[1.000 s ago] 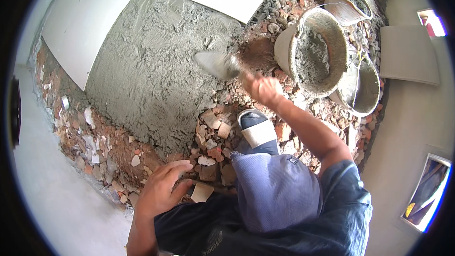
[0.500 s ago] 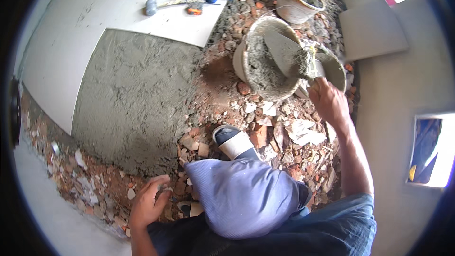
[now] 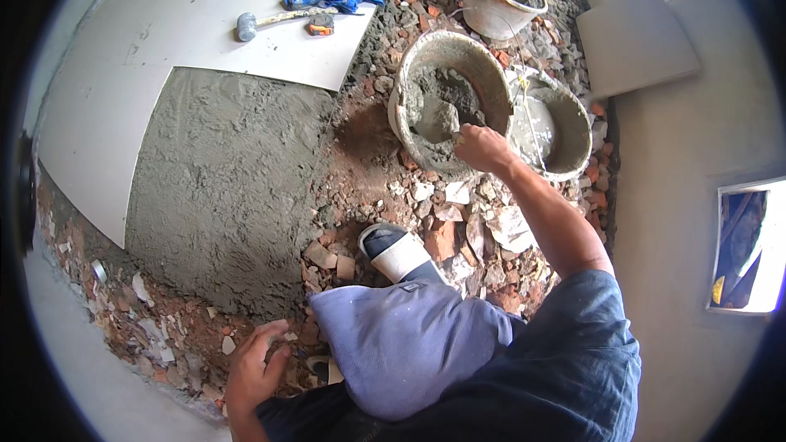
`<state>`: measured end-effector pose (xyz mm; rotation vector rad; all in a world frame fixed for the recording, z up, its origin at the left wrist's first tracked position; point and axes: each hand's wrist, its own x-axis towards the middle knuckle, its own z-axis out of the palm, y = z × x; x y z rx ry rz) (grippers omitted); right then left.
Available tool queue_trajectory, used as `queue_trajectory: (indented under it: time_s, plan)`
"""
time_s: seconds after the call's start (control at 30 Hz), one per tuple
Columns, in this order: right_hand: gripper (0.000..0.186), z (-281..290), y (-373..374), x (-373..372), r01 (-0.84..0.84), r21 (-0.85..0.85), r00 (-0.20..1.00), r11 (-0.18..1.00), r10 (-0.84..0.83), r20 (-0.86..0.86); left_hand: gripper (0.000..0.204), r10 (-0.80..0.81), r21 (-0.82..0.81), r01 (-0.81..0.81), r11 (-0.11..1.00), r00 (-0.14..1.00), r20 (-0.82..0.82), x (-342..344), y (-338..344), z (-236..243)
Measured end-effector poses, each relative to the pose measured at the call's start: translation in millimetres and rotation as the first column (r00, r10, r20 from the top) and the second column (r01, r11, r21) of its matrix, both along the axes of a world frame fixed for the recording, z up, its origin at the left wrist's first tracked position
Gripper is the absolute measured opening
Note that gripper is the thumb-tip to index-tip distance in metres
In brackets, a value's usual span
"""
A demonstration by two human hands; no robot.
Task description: The person scoops mortar from a bucket with a trowel, spreads it on the floor, and then places a large ceramic tile onto the mortar. They press the tile into place and tap it with a rubber mallet to level it.
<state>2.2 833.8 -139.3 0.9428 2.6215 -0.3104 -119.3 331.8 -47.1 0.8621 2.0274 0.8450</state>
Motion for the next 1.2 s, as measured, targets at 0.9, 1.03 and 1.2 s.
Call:
queue_trajectory:
  time_s: [0.9, 1.03, 1.2]
  plan:
    - [0.043, 45, -102, -154, 0.008, -0.595, 1.0, 0.804, -0.021, -0.015, 0.034, -0.003, 0.125, 0.019, 0.992, 0.992, -0.13, -7, -9, -1]
    - [0.045, 9, -121, -167, -0.057, -0.624, 0.996, 0.78, 0.091, 0.022, 0.035, 0.041, 0.12, -0.024, 0.992, 0.989, -0.142, -6, -20, 8]
    - [0.058, -40, -128, -157, 0.118, -0.732, 0.958, 0.671, -0.271, -0.093, 0.036, 0.062, 0.159, -0.049, 0.986, 0.995, -0.082, -8, -22, 13]
